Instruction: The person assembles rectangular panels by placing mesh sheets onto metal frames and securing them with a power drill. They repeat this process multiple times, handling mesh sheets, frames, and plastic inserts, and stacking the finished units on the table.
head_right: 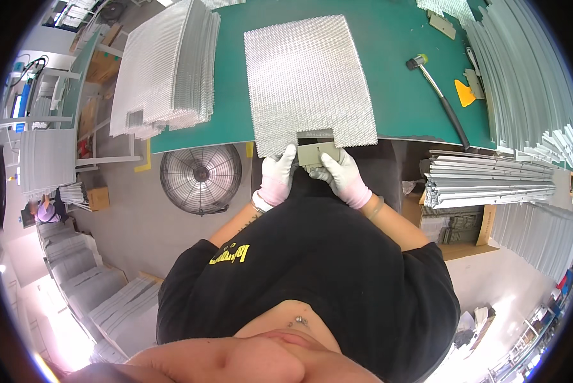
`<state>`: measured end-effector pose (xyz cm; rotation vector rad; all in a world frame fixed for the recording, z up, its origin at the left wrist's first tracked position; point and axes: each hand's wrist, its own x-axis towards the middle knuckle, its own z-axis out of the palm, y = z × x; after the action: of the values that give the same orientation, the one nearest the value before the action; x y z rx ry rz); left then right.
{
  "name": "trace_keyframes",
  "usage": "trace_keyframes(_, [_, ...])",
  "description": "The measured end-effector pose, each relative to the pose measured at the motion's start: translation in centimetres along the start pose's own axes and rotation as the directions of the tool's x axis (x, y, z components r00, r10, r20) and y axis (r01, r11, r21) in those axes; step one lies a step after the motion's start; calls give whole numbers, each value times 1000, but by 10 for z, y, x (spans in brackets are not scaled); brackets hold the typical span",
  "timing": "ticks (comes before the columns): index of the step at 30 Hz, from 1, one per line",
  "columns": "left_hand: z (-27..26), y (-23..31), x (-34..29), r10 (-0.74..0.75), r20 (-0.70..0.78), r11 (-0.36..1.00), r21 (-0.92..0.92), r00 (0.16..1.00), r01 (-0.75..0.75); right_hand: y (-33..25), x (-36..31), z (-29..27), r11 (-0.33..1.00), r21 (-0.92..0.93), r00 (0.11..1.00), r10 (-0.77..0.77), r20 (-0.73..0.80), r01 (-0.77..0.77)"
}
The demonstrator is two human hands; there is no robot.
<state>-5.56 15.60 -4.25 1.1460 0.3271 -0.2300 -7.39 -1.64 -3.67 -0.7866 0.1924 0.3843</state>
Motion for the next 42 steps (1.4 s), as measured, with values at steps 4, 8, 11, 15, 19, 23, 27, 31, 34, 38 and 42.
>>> trace_keyframes(4, [-4,-5,2,26,-27,998,60,999,-24,1,0,-2,999,-24,999,-21,30,22])
trace_keyframes(8, [-4,-8,4,10,-41,997,74,999,-7,0,1,-2,1000,-10,1000,6,4,-6])
trace_keyframes(11, [-3,-5,3,14,-33,997,76,999,-11,0,2,-4,999,23,999,34,4,-35])
trace_keyframes(15, [-7,-11,6,58,-11,996,76,998,-57,4,1,3,973,-221,985,-98,-144,65])
trace_keyframes(19, [-7,0,1,-95,51,992,-80,994,99,7,2,17,902,-416,939,-235,-250,114])
trace_keyframes(23, [15,26,-10,-166,78,961,-210,983,179,-2,6,17,937,-348,961,-125,-246,33])
trace_keyframes(27, [1,1,2,-161,199,977,173,967,127,12,9,-2,906,-407,943,-229,-241,116])
trace_keyframes(31, [0,12,2,-195,234,946,301,952,120,6,10,-9,926,-361,848,-277,-451,110])
trace_keyframes(34, [-4,12,2,-205,251,946,300,946,126,-10,3,7,913,-400,854,-273,-443,84])
trace_keyframes(38, [-3,7,1,-225,239,958,231,945,170,-3,2,-6,978,-194,871,-160,-464,77])
trace_keyframes(42, [-1,0,-1,-242,209,969,109,947,224,4,7,-14,987,-31,895,-154,-420,155])
